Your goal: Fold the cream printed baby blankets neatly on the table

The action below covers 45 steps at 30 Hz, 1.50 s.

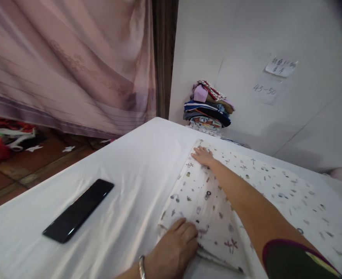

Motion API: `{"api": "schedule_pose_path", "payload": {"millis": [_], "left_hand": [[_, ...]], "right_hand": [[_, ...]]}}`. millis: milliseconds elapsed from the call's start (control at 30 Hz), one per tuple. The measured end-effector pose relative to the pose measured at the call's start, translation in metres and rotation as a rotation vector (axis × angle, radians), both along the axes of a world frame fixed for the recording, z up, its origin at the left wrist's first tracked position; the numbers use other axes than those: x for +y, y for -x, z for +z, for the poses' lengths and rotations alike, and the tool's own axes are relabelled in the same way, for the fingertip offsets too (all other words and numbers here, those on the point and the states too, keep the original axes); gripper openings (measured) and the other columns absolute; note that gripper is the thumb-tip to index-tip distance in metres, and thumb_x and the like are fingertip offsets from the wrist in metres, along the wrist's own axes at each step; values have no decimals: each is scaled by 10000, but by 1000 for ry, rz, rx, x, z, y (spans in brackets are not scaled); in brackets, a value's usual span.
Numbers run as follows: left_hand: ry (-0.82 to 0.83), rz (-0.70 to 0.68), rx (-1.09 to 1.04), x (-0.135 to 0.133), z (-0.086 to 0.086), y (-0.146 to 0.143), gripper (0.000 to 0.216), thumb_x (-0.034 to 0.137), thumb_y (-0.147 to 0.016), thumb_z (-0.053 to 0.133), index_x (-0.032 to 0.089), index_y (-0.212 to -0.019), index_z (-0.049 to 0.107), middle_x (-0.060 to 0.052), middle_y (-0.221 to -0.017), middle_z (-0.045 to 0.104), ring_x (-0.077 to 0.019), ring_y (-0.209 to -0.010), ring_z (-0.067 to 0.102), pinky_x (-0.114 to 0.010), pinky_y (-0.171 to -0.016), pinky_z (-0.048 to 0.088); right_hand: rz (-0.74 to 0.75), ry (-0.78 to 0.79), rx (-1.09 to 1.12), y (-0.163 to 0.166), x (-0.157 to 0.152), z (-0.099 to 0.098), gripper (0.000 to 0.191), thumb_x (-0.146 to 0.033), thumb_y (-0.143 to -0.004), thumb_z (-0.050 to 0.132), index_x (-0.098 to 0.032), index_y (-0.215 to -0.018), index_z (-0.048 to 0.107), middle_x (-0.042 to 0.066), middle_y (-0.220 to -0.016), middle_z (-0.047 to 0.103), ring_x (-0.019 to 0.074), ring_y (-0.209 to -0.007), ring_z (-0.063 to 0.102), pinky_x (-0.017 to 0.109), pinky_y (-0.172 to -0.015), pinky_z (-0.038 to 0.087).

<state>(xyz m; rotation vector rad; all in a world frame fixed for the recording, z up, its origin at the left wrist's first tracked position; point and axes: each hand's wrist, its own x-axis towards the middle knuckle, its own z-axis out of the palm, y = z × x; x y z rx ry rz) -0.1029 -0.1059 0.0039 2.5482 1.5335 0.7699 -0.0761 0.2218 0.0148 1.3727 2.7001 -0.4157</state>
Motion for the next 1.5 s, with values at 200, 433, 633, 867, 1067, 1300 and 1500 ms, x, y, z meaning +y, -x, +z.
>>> {"api": "schedule_pose_path", "payload": {"millis": [200,433,633,867,1067,1300,1500], "left_hand": [[44,-5,26,-3,9,4,150,151,-876,420,153,-768,523,-51,-940,574,-148,-924,512,-378,-972,329],[37,-43,84,-2,10,10,128,173,-848,444,154,-796,559,-72,-1069,554,-187,-1035,482,-414,-1000,284],[107,85,90,-7,18,20,187,72,-759,450,172,-820,596,-80,-1119,545,-199,-1081,464,-405,-994,286],[110,289,83,-18,25,38,116,184,-780,526,178,-830,630,-82,-1099,550,-210,-1043,495,-397,-955,331],[58,424,18,-28,20,52,195,153,-825,455,193,-899,632,-72,-1131,553,-206,-1077,491,-367,-931,369],[87,516,-141,-35,18,57,165,141,-760,500,186,-905,565,-35,-971,597,-178,-936,537,-310,-843,420],[197,592,-135,-31,18,49,152,206,-763,520,198,-911,555,-33,-929,592,-182,-870,545,-302,-763,429]], "right_hand": [[93,79,210,-40,-63,11,584,-542,-879,261,-234,-1366,357,52,-1464,241,235,-1359,127,429,-1090,146],[377,106,222,-149,-196,6,544,-523,-892,318,-280,-1378,332,28,-1469,219,233,-1357,139,476,-1092,114],[282,-66,368,-165,-224,8,478,-471,-894,363,-238,-1303,447,56,-1454,265,252,-1346,178,479,-1070,203],[304,-121,518,-149,-267,4,304,-405,-865,464,-223,-1051,622,64,-1093,588,206,-1052,497,340,-903,425],[343,-236,419,-137,-275,-3,300,-321,-882,447,-165,-1088,598,92,-1025,577,210,-961,492,340,-862,406],[402,-354,357,-123,-280,-7,275,-264,-892,416,-175,-1048,624,99,-973,570,213,-886,490,348,-802,412],[358,-313,461,-122,-280,-11,313,-251,-923,339,-199,-1033,628,80,-909,580,193,-864,509,315,-769,434]]}}
